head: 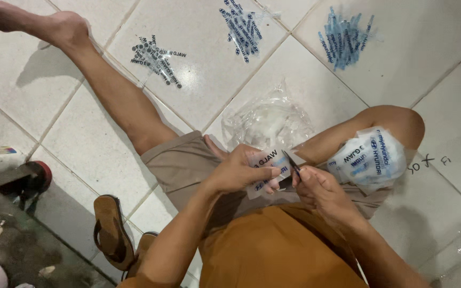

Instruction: The person sits on a tiled floor and uses scissors to cut small rectangular stickers from a larger sheet. The cut stickers are placed on the floor in small piles. The person repeatedly cuts stickers and arranges them on the floor.

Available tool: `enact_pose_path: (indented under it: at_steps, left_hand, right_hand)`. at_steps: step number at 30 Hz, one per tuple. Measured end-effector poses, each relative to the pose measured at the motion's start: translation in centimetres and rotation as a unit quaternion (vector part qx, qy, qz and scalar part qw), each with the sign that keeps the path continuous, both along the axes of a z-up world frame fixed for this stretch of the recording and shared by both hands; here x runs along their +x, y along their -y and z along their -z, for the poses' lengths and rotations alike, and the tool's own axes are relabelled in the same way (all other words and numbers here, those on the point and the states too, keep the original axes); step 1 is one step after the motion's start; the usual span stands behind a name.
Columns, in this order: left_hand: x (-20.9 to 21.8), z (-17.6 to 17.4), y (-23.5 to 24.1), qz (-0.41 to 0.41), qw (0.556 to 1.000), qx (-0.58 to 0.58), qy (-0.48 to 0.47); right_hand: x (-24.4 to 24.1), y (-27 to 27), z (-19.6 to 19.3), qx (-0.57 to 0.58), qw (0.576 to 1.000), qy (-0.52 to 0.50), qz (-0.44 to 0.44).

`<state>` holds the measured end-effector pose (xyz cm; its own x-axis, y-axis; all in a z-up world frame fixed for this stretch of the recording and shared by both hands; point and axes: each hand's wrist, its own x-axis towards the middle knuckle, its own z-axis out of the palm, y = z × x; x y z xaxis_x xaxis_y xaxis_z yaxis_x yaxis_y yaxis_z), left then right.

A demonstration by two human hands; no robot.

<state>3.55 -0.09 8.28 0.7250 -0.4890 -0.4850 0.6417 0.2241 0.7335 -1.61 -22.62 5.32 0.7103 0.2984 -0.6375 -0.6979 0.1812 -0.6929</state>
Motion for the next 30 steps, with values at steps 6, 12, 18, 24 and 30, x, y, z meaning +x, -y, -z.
enact_pose_path:
  at_steps: [6,12,18,24,30]
  left_hand:
    - [0.2,-0.5,-1.5,0.03,0.999,0.0,-0.012]
    - [0.4,0.4,-2.3,0.08,0.997,0.015,0.001]
    - [1.2,0.6,-2.8,0.122,0.992,0.009,0.024]
    - [1.1,2.3,-2.6,0.132,0.991,0.002,-0.008]
    - [1.4,2.3,-2.8,0.137,0.99,0.008,-0.015]
  right_hand:
    - [0.0,-0.6,-0.3,0.002,1.0,-0.001,-0.019]
    - [0.5,-1.2,-0.2,-0.004,0.998,-0.049,-0.039]
    - [1.1,-1.5,-0.6,0.008,0.997,-0.069,-0.04]
    - [0.2,-1.0,1.8,0.04,0.993,-0.101,-0.039]
    - [0.1,-1.0,1.7,0.069,0.989,-0.131,-0.017]
